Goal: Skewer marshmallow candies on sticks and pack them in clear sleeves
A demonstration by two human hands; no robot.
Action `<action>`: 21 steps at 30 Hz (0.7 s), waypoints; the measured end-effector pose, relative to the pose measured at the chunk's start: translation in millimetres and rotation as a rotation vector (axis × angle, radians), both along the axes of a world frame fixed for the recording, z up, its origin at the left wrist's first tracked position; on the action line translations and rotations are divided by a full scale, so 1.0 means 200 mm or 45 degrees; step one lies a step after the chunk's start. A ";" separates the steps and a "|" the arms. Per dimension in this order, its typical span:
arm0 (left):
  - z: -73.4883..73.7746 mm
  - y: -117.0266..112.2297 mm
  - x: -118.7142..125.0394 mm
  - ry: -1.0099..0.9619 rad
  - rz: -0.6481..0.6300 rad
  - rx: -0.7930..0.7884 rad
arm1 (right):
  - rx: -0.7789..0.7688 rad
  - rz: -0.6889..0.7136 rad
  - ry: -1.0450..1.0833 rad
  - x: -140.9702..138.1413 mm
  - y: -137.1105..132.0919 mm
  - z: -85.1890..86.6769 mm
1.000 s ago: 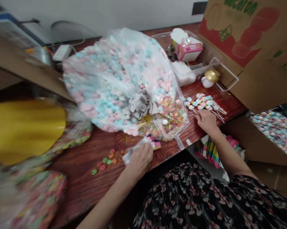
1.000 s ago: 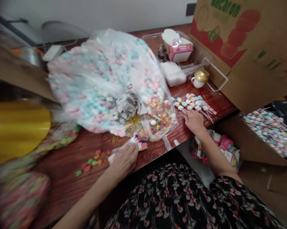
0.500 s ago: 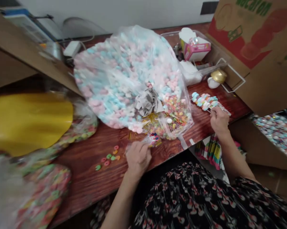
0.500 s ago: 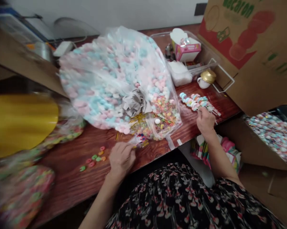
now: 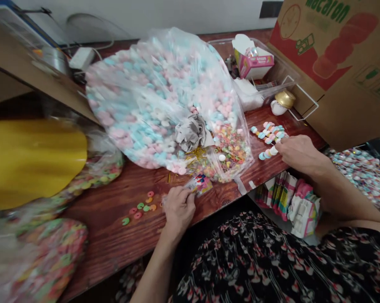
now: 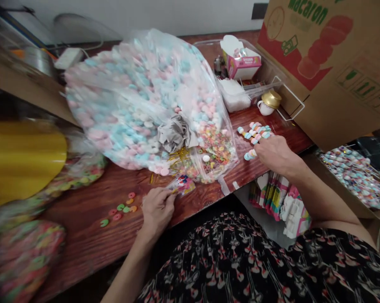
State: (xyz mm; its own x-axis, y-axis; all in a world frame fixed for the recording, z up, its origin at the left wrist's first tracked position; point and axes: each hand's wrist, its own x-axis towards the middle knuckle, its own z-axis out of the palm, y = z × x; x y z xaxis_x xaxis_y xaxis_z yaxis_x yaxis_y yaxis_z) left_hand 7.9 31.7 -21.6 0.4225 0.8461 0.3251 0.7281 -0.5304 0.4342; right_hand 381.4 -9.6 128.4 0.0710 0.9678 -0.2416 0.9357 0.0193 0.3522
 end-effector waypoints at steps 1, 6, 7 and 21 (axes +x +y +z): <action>-0.01 0.00 0.00 -0.038 0.022 0.007 | -0.017 0.032 -0.003 -0.02 0.02 0.00; 0.00 -0.06 -0.04 0.106 -0.052 0.025 | -0.104 -0.008 -0.064 -0.03 0.04 0.00; 0.00 -0.07 -0.06 0.136 -0.065 0.016 | -0.112 -0.025 -0.067 -0.01 0.04 -0.01; 0.00 -0.01 -0.13 -0.172 -0.065 -0.200 | 0.007 -0.218 -0.081 0.09 -0.12 -0.10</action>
